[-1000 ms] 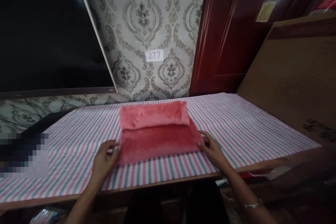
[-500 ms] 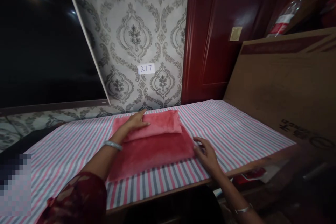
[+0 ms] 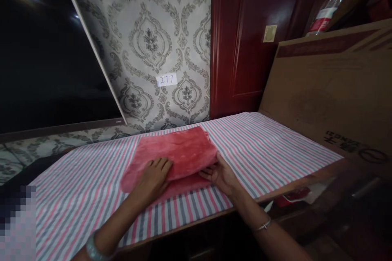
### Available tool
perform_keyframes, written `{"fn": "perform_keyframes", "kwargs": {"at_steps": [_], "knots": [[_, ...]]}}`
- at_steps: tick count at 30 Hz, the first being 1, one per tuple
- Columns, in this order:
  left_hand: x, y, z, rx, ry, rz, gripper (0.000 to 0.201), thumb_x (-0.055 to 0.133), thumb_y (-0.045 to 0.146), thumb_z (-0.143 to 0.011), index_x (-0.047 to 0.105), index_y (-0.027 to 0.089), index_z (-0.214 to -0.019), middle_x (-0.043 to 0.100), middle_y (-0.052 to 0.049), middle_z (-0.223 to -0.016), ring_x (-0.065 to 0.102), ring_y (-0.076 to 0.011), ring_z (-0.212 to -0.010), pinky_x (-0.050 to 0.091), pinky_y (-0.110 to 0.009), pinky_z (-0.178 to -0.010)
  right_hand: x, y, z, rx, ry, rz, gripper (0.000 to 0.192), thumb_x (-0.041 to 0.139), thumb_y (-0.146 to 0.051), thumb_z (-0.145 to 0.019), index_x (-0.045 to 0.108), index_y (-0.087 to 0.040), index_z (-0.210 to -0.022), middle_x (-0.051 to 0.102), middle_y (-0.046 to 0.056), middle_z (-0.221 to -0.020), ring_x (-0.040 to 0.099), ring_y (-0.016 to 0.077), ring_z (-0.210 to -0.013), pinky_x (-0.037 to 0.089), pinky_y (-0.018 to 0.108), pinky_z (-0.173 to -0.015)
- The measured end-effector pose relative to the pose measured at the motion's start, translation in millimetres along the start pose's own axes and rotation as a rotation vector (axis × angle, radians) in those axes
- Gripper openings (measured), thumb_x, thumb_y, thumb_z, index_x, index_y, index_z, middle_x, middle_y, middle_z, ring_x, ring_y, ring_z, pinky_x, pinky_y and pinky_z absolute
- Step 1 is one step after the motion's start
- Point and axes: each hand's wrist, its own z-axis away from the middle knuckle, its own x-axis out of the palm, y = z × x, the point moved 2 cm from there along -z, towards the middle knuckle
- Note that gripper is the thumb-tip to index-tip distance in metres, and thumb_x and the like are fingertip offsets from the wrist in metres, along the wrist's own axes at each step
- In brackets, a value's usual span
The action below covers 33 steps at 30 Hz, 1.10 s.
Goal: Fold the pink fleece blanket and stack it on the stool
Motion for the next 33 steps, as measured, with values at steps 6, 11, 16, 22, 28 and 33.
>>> {"fn": "perform_keyframes", "kwargs": {"at_steps": [6,11,16,22,28,33], "knots": [[24.8,-29.8,58.7,-0.056,0.139,-0.112,0.049,0.055,0.016,-0.083,0.056,0.015,-0.132,0.065,-0.017,-0.128,0.058,-0.0334,-0.116,0.043,-0.047,-0.097,-1.1,-20.8,10.1,0.017,0.088,0.105,0.039,0.047,-0.054,-0.095,0.060,-0.025,-0.117,0.073,0.007,-0.110,0.070,0.0249,-0.091,0.057,0.051,-0.083],[17.3,-54.4,72.9,-0.191,0.143,-0.147,0.045,0.052,0.011,-0.077,0.062,0.014,-0.121,0.066,-0.018,-0.122,0.060,-0.0335,-0.113,0.046,-0.045,-0.093,7.5,-35.5,-11.2,-0.063,0.061,0.300,0.063,0.073,-0.019,-0.069,0.053,-0.029,-0.128,0.074,0.002,-0.103,0.070,0.0214,-0.079,0.060,0.039,-0.072],[8.9,-42.7,67.5,-0.210,0.190,-0.111,0.039,0.051,0.012,-0.079,0.064,0.014,-0.116,0.068,-0.018,-0.116,0.061,-0.0317,-0.105,0.048,-0.043,-0.086,4.6,-57.9,-17.7,-0.403,0.083,0.468,0.091,0.068,-0.015,-0.060,0.041,-0.028,-0.145,0.074,0.001,-0.102,0.069,0.0181,-0.071,0.057,0.031,-0.067],[26.9,-27.8,84.8,-0.214,0.143,0.045,0.051,0.048,0.004,-0.071,0.063,0.015,-0.118,0.065,-0.017,-0.123,0.058,-0.0318,-0.114,0.048,-0.045,-0.093,-46.6,-37.5,-5.7,-0.248,0.183,0.555,0.085,0.074,-0.021,-0.057,0.049,-0.021,-0.138,0.075,0.001,-0.094,0.069,0.0193,-0.073,0.056,0.031,-0.067],[17.9,-29.7,111.7,-0.698,0.241,0.595,0.052,0.056,0.044,-0.080,0.057,0.020,-0.125,0.066,-0.009,-0.108,0.064,-0.0255,-0.089,0.053,-0.038,-0.076,-54.4,-30.5,2.5,-0.227,0.137,0.502,0.066,0.080,-0.031,-0.065,0.057,-0.025,-0.127,0.074,0.005,-0.110,0.070,0.0261,-0.097,0.057,0.039,-0.084],[10.9,-28.6,109.6,-0.994,0.277,0.948,0.064,0.063,0.063,-0.069,0.063,0.017,-0.114,0.062,-0.003,-0.083,0.059,-0.0210,-0.074,0.046,-0.030,-0.064,-47.1,-41.6,-1.2,-0.129,0.161,0.514,0.050,0.074,-0.034,-0.076,0.059,-0.026,-0.123,0.073,0.007,-0.116,0.070,0.0283,-0.104,0.058,0.043,-0.087]]}}
